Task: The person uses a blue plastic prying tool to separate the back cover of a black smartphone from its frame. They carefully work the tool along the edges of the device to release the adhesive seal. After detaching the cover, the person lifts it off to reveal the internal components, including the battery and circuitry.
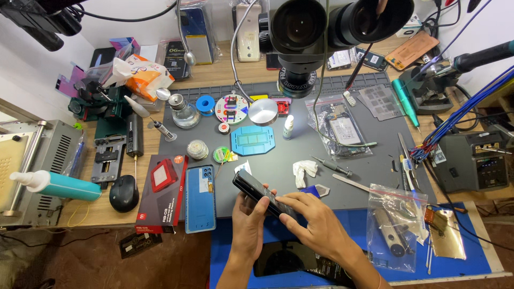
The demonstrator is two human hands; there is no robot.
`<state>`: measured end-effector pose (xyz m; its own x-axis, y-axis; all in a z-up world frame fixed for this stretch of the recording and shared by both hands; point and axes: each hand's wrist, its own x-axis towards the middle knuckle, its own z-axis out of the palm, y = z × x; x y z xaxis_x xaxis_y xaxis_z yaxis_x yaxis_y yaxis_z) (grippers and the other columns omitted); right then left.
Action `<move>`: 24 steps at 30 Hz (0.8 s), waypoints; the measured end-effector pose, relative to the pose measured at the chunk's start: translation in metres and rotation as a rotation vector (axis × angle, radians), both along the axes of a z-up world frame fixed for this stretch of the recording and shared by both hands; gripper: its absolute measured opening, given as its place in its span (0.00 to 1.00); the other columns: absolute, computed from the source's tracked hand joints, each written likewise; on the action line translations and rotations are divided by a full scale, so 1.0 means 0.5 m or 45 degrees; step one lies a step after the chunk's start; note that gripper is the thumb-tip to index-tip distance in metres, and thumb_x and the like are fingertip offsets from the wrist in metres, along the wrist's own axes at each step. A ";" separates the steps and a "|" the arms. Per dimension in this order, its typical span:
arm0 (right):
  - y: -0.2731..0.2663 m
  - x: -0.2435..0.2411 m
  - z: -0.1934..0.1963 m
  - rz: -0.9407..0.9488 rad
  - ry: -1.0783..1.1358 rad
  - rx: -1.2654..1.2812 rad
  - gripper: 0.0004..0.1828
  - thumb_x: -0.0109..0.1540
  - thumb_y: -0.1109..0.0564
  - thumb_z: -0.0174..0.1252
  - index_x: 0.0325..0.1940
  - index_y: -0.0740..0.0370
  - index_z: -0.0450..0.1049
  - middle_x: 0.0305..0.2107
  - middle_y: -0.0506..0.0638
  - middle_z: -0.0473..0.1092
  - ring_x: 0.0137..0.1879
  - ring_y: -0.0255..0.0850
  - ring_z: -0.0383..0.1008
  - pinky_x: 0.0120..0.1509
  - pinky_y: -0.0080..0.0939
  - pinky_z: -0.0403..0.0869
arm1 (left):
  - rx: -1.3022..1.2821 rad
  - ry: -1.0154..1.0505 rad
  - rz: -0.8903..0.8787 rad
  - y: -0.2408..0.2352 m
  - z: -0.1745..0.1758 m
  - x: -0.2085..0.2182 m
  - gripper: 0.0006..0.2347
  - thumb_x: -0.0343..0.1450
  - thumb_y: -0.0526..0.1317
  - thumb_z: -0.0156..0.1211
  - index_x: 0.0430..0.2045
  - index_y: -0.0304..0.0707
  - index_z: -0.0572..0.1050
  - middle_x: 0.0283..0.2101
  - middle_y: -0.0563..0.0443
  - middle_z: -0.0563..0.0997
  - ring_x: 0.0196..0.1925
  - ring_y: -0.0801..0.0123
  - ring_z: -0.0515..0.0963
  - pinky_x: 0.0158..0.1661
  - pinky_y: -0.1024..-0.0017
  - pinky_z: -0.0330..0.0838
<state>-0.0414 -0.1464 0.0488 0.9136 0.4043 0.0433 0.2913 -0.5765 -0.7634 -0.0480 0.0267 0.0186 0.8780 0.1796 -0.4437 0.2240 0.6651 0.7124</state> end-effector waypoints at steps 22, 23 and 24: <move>0.004 -0.007 -0.052 -0.329 0.455 0.289 0.25 0.70 0.44 0.48 0.68 0.44 0.79 0.18 0.37 0.59 0.22 0.31 0.50 0.28 0.36 0.56 | 0.164 -0.013 -0.046 -0.007 0.034 0.011 0.21 0.66 0.37 0.68 0.54 0.30 0.76 0.51 0.42 0.84 0.53 0.62 0.82 0.57 0.67 0.76; 0.006 -0.008 -0.047 -0.325 0.472 0.307 0.25 0.70 0.44 0.47 0.68 0.45 0.79 0.24 0.37 0.68 0.25 0.31 0.56 0.33 0.34 0.61 | 0.172 0.042 -0.039 -0.008 0.040 0.011 0.22 0.65 0.38 0.69 0.55 0.31 0.76 0.50 0.44 0.83 0.53 0.63 0.82 0.56 0.68 0.76; 0.008 -0.008 -0.041 -0.320 0.488 0.325 0.25 0.69 0.44 0.47 0.67 0.46 0.78 0.30 0.37 0.76 0.28 0.31 0.62 0.38 0.32 0.65 | 0.180 0.098 -0.032 -0.010 0.046 0.012 0.23 0.64 0.38 0.70 0.55 0.32 0.75 0.49 0.46 0.82 0.52 0.64 0.81 0.56 0.68 0.76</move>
